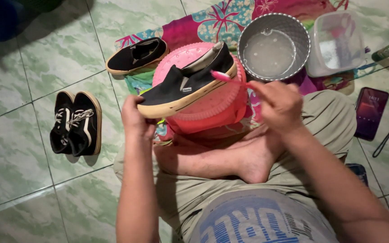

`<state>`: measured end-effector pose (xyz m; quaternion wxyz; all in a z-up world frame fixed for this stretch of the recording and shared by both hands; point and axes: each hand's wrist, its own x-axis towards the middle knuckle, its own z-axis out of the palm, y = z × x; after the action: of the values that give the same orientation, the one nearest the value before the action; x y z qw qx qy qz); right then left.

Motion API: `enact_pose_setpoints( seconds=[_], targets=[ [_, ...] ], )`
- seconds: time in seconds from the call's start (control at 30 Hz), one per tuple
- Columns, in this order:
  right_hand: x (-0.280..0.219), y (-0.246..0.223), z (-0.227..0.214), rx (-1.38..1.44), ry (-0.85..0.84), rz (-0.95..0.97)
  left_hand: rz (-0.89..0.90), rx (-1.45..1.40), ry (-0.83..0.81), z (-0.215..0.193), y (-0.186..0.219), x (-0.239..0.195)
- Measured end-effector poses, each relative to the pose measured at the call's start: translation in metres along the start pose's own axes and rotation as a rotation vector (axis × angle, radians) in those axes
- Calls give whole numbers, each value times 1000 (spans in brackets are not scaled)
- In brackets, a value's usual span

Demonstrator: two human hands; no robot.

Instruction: The person scrubs a black slip-on shoe using a pink toothbrush and soapy water from a metal bowl. They clean the sole, sides, and interior of the shoe while sitting on the floor, repeatedly dipping the brush into the water.

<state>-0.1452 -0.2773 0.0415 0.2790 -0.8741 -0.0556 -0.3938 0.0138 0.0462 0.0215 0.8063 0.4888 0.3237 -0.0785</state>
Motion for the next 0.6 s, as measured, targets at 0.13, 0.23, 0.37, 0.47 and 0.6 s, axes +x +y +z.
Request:
enact_pose_setpoints(
  seconds=[0.13, 0.23, 0.37, 0.47, 0.6],
  targets=[
    [4, 4, -4, 2, -10, -31, -23, 149, -32, -5, 19, -2],
    [11, -22, 9, -12, -33, -30, -22, 203, -63, -9, 17, 15],
    [26, -54, 15, -85, -66, -57, 32, -69, -209, 10, 24, -8],
    [18, -33, 8, -126, -75, -67, 35, -179, -212, 21, 31, -35],
    [8, 13, -15, -131, -112, -25, 33, -193, -207, 15, 26, -26]
  ],
)
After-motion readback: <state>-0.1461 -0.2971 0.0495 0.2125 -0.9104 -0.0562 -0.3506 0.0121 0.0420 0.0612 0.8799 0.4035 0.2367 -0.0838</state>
